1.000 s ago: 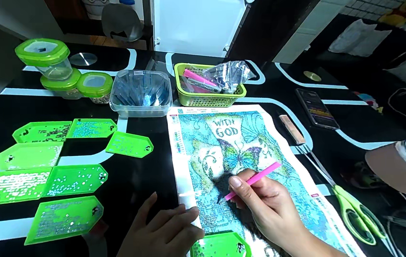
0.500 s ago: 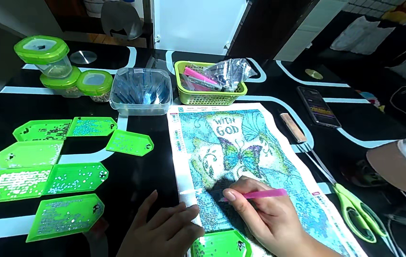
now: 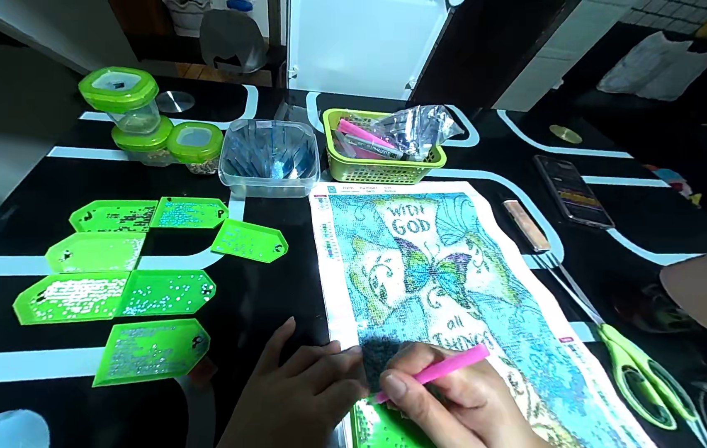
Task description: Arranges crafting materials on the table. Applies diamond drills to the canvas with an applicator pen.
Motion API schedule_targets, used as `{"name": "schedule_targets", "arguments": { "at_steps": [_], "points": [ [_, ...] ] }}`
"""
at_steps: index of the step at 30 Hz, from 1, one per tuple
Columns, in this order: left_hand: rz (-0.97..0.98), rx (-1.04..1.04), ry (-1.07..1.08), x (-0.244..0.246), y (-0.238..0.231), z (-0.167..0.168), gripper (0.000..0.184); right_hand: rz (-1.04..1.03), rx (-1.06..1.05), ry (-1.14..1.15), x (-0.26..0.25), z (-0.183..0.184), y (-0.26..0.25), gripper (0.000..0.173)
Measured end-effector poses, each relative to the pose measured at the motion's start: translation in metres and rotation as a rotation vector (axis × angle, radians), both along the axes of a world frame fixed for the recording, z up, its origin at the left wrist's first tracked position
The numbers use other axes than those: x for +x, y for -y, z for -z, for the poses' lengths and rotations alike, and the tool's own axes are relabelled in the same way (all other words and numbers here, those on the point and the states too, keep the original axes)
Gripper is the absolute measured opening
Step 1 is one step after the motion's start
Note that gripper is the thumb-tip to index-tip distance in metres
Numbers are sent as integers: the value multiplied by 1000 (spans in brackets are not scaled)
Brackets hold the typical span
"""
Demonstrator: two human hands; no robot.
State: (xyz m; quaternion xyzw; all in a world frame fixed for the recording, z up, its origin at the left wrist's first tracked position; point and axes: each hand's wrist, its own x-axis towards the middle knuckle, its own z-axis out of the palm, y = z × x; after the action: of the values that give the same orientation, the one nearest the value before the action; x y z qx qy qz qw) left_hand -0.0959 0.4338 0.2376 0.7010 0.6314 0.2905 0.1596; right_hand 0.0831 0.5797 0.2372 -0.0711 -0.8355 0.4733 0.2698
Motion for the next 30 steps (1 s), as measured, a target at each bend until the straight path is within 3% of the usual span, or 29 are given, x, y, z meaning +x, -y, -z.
{"name": "schedule_targets", "arguments": {
  "at_steps": [13, 17, 21, 24, 30],
  "points": [
    [-22, 62, -24, 1, 0, 5, 36, -13, 88, 3, -3, 6, 3, 24],
    [-7, 22, -10, 1, 0, 3, 34, 12, -138, -13, 1, -2, -2, 23],
    [12, -26, 4, -1, 0, 1, 36, 194, -371, -31, 2, -12, -22, 24],
    [19, -39, 20, -2, 0, -1, 37, 281, -302, 0, -1, -8, -36, 24],
    [25, -53, 24, -2, 0, -3, 38, 239, -128, 6, -3, 10, -39, 25]
  ]
}}
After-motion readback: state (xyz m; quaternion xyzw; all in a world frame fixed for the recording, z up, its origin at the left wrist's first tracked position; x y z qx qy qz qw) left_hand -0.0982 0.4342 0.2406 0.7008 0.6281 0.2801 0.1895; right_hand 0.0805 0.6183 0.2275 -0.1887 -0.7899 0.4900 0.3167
